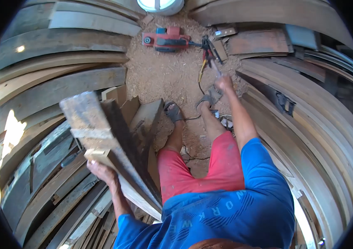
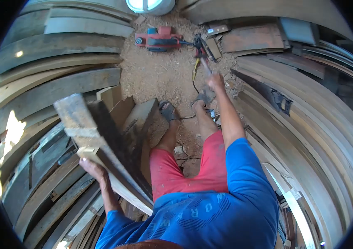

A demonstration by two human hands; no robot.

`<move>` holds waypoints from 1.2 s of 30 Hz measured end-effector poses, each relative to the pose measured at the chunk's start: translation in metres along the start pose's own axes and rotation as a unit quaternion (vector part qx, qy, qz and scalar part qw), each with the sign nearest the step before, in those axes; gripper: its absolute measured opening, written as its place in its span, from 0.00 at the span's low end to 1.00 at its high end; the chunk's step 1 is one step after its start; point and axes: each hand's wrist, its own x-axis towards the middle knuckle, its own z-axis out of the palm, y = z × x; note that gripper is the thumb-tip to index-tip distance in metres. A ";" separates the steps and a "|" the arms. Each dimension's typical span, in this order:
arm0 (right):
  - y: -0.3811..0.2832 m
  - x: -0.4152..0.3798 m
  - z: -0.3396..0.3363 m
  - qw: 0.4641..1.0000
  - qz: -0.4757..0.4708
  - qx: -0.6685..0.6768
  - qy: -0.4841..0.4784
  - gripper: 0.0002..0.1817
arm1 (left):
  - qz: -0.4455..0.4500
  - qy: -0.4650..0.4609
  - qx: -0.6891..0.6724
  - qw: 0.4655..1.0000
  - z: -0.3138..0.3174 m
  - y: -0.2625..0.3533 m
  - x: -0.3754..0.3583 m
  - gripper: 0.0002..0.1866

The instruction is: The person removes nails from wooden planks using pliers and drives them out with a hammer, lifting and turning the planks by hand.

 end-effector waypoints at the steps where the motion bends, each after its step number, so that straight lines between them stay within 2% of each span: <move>1: -0.013 0.017 -0.004 0.999 0.006 0.010 0.046 0.26 | -0.018 -0.013 -0.045 0.999 0.000 0.002 -0.001 0.30; 2: -0.009 0.053 0.004 0.997 -0.038 0.046 0.042 0.23 | -0.038 -0.024 -0.088 0.995 0.000 0.001 -0.001 0.31; 3: -0.022 0.077 0.008 0.994 -0.042 0.088 0.057 0.28 | -0.049 -0.020 -0.109 0.993 0.000 -0.005 -0.001 0.29; 4: -0.025 0.107 0.020 0.988 -0.127 -0.016 0.086 0.38 | -0.061 -0.016 -0.130 0.989 0.001 -0.006 0.000 0.27; 5: -0.030 0.127 0.028 0.985 -0.144 -0.013 0.091 0.41 | -0.074 -0.016 -0.166 0.983 0.006 0.018 -0.002 0.27; 6: -0.035 0.143 0.037 0.982 -0.163 -0.009 0.095 0.45 | -0.077 -0.052 -0.161 0.983 -0.004 -0.013 0.001 0.29; 8: -0.038 0.170 0.061 0.989 -0.075 0.074 0.102 0.38 | -0.131 -0.048 -0.202 0.969 -0.009 -0.016 -0.001 0.33; 9: -0.037 0.165 0.074 0.968 -0.086 0.151 0.180 0.25 | -0.184 -0.037 -0.248 0.951 -0.012 -0.021 -0.001 0.36; 10: -0.031 0.170 0.084 0.970 -0.084 0.174 0.145 0.21 | -0.148 -0.029 -0.166 0.975 -0.014 -0.025 -0.001 0.40; 12: -0.015 0.188 0.097 0.969 -0.084 0.217 0.084 0.14 | -0.123 -0.050 -0.119 0.984 -0.014 -0.022 -0.003 0.39; 13: -0.011 0.191 0.100 0.977 -0.074 0.144 0.138 0.12 | -0.117 -0.058 -0.111 0.985 -0.012 -0.016 -0.004 0.39; 14: -0.002 0.195 0.096 0.984 -0.083 0.121 0.104 0.13 | -0.122 -0.062 -0.136 0.981 -0.010 -0.008 -0.003 0.38; 16: -0.034 0.140 0.037 0.992 -0.102 0.074 0.032 0.15 | -0.112 -0.060 -0.141 0.982 -0.008 -0.004 -0.002 0.36; 17: -0.001 0.179 0.068 0.989 -0.125 0.010 0.072 0.18 | -0.099 -0.055 -0.119 0.986 -0.009 -0.007 -0.002 0.36; 20: -0.046 0.127 0.017 0.994 -0.032 0.017 0.101 0.22 | -0.089 -0.046 -0.105 0.989 -0.012 -0.016 -0.002 0.35; 21: -0.054 0.123 0.013 0.991 -0.040 -0.038 0.121 0.19 | -0.090 -0.045 -0.108 0.989 -0.013 -0.019 -0.003 0.36; 24: -0.066 0.129 0.015 0.994 -0.030 -0.092 0.049 0.20 | -0.072 -0.065 -0.120 0.988 -0.020 -0.027 -0.007 0.37; 26: -0.073 0.135 0.021 0.992 -0.023 -0.085 0.085 0.21 | 0.032 -0.077 -0.022 0.996 -0.024 -0.033 -0.005 0.41; 27: -0.072 0.135 0.025 0.992 -0.019 -0.078 0.102 0.22 | 0.119 -0.084 0.086 0.986 -0.029 -0.033 -0.006 0.43; 30: -0.064 0.148 0.043 0.989 0.000 -0.076 0.127 0.21 | 0.175 -0.101 0.157 0.967 -0.034 -0.035 -0.006 0.49; 33: -0.068 0.150 0.038 0.989 0.011 -0.085 0.122 0.19 | 0.120 -0.109 0.088 0.983 -0.033 -0.036 -0.009 0.48; 35: -0.059 0.156 0.045 0.987 0.005 -0.095 0.128 0.18 | 0.046 -0.127 -0.051 0.990 -0.026 -0.025 -0.007 0.48; 36: -0.057 0.154 0.043 0.989 0.010 -0.098 0.111 0.18 | 0.021 -0.116 -0.068 0.991 -0.023 -0.021 -0.006 0.44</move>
